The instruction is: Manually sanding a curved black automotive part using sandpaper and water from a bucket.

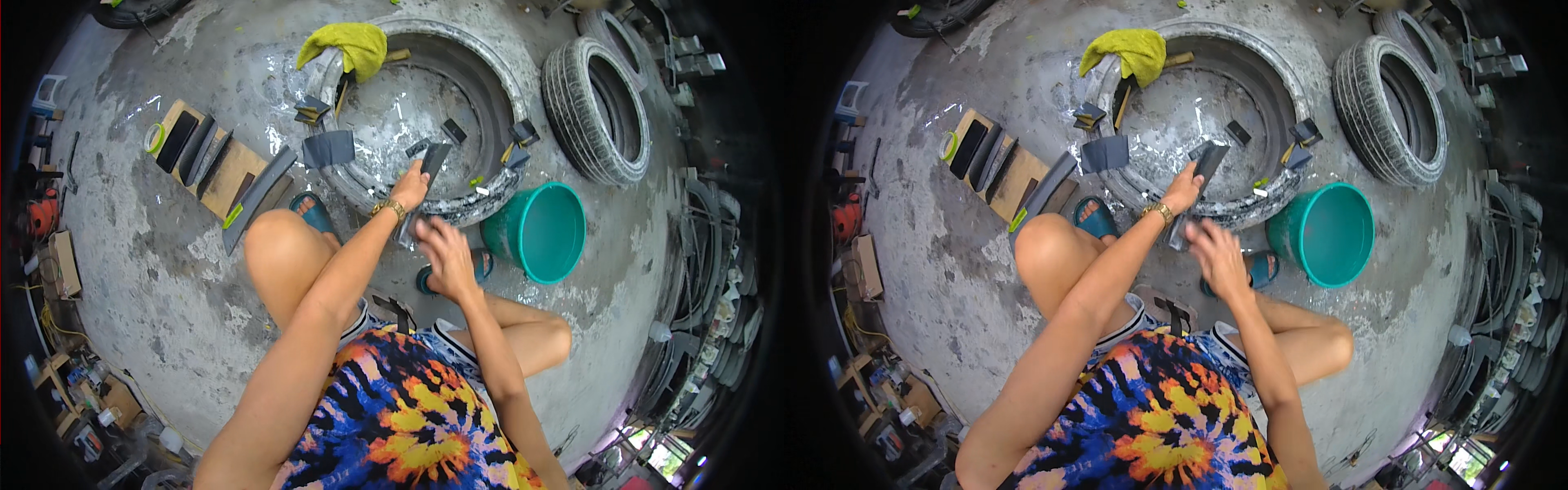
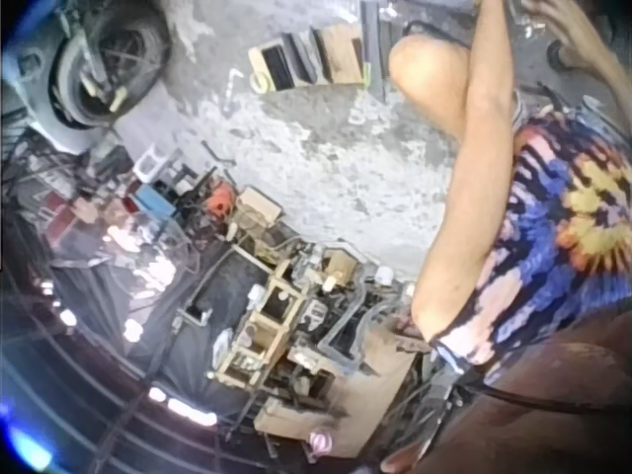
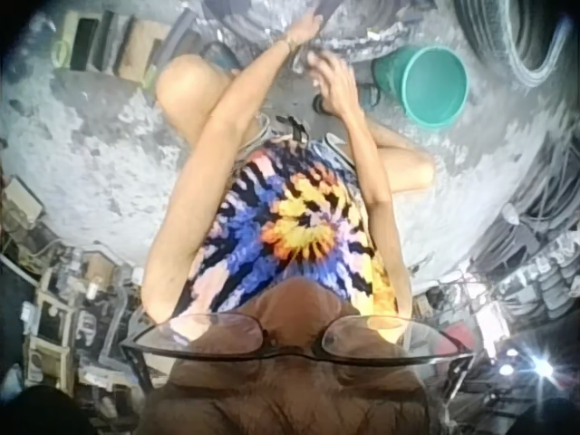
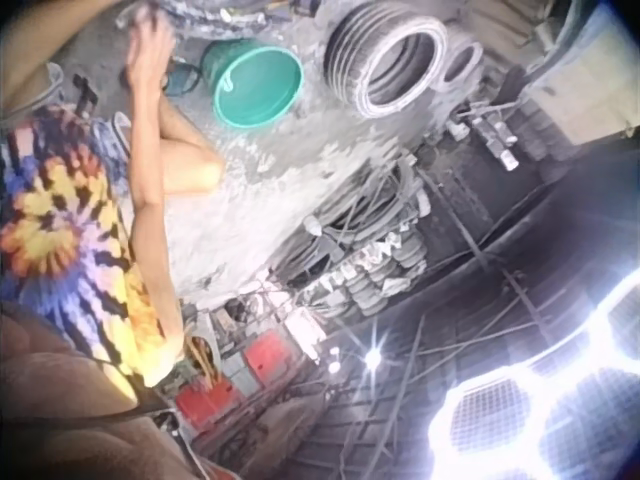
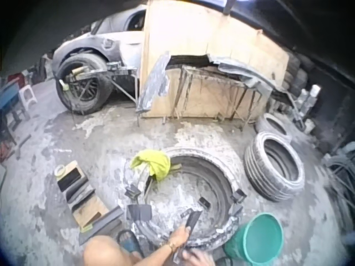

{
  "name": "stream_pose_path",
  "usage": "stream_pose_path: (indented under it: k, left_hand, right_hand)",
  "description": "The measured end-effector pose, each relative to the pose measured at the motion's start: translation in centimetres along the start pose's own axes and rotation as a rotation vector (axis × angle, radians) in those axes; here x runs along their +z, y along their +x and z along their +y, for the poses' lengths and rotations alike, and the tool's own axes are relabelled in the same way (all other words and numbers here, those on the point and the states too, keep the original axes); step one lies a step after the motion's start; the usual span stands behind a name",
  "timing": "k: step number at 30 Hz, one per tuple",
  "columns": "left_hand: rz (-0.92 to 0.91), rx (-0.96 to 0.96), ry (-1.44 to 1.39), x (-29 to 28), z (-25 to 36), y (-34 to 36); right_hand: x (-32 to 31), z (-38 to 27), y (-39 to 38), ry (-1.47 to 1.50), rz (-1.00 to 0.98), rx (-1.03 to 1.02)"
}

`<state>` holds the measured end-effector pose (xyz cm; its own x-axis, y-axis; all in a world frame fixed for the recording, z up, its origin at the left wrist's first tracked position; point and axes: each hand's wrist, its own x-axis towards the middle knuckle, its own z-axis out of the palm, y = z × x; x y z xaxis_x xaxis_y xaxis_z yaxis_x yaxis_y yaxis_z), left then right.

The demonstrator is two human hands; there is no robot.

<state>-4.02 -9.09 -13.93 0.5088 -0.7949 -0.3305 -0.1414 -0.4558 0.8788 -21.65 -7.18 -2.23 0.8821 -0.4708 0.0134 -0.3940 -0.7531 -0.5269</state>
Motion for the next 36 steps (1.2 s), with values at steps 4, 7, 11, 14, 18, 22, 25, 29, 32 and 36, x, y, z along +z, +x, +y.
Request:
stream_pose_path:
  k: [4,7,11,14,18,22,25,29,32,36]
  left_hand:
    - [-0.054,-0.081,-0.038,-0.4,-0.3,0.2]
    - [-0.035,-0.043,-0.002,0.0,-0.3,0.0]
    - [-0.085,-0.055,-0.048,-0.8,0.5,-0.1]
    - [-0.079,-0.072,-0.045,-1.0,0.7,-0.2]
    - [-0.099,-0.123,-0.052,-1.4,2.0,-0.4]
    - [0.001,-0.004,-0.008,-0.8,-1.2,0.0]
    - [-0.064,-0.001,-0.035,-0.5,0.8,0.1]
    - [-0.048,-0.028,-0.015,-0.6,0.2,-0.4]
    - [-0.027,0.012,-0.007,-0.6,-0.1,0.6]
    - [0.018,-0.042,-0.04,-0.7,-0.2,0.0]
  right_hand:
    - [1.2,-0.4,-0.2,-0.037,0.094,0.019]
    - [1.2,-0.8,-1.3,-0.001,0.062,0.007]
    - [1.3,-0.8,0.8,-0.043,0.107,0.112]
    - [1.4,-2.9,-3.0,-0.061,0.023,0.075]
    - [2.2,-0.3,1.0,-0.098,0.101,0.245]
    - [2.6,-3.5,-2.7,-0.105,0.105,0.097]
    - [2.3,-2.3,-1.1,-0.066,0.138,0.186]
    - [2.7,-3.3,-1.3,-0.094,0.143,0.233]
    - [2.3,-4.1,-2.9,-0.081,0.119,0.159]
    - [2.4,-1.9,1.6,-0.087,0.196,0.301]
